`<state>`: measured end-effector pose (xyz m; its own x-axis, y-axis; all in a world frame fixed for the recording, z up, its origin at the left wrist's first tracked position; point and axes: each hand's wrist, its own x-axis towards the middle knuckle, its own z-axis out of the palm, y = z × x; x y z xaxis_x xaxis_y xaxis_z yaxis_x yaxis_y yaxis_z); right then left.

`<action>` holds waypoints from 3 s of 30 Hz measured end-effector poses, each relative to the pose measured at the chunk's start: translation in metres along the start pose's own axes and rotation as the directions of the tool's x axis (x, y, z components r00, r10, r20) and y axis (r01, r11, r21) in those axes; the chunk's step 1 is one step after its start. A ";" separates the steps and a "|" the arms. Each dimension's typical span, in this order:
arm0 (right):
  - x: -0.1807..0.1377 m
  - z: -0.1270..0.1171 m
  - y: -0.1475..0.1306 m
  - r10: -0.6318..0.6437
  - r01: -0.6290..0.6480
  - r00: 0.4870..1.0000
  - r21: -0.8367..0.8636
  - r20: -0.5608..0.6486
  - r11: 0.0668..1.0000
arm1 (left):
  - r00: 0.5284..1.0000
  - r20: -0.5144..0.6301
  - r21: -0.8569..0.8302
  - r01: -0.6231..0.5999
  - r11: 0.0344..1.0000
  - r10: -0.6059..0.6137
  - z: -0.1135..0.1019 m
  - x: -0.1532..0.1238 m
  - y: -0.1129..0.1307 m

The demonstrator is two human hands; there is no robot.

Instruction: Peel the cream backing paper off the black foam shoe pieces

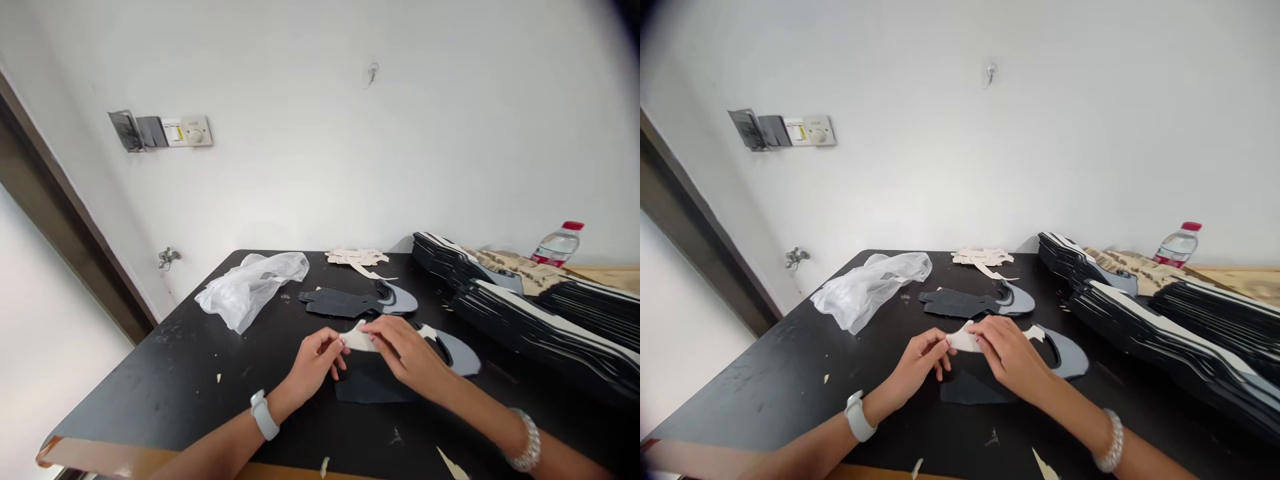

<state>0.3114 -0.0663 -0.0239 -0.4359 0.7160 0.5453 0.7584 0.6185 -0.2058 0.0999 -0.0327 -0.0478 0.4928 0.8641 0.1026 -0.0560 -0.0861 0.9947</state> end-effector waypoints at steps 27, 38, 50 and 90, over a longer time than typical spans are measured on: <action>-0.013 0.010 -0.048 0.210 -0.204 0.976 0.541 0.052 0.816 | 0.985 0.170 0.073 -0.025 0.997 0.012 0.007 -0.012 0.011; -0.011 0.017 -0.032 0.456 -0.342 0.890 0.625 -0.025 0.701 | 0.966 0.084 0.629 -0.243 0.739 0.245 0.006 -0.007 0.015; -0.015 0.014 -0.017 0.687 -0.241 0.724 0.957 0.064 0.164 | 0.925 -0.181 0.685 -0.126 0.717 0.335 -0.023 0.013 0.009; -0.015 -0.013 -0.003 0.365 -0.136 0.594 0.358 -0.717 0.924 | 0.724 0.679 -0.254 0.388 0.886 -0.122 -0.004 -0.015 0.028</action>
<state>0.3223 -0.0831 -0.0210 0.3655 0.4188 0.8313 0.5864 0.5900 -0.5550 0.0880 -0.0459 -0.0213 0.9531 0.2994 -0.0432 -0.0792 0.3848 0.9196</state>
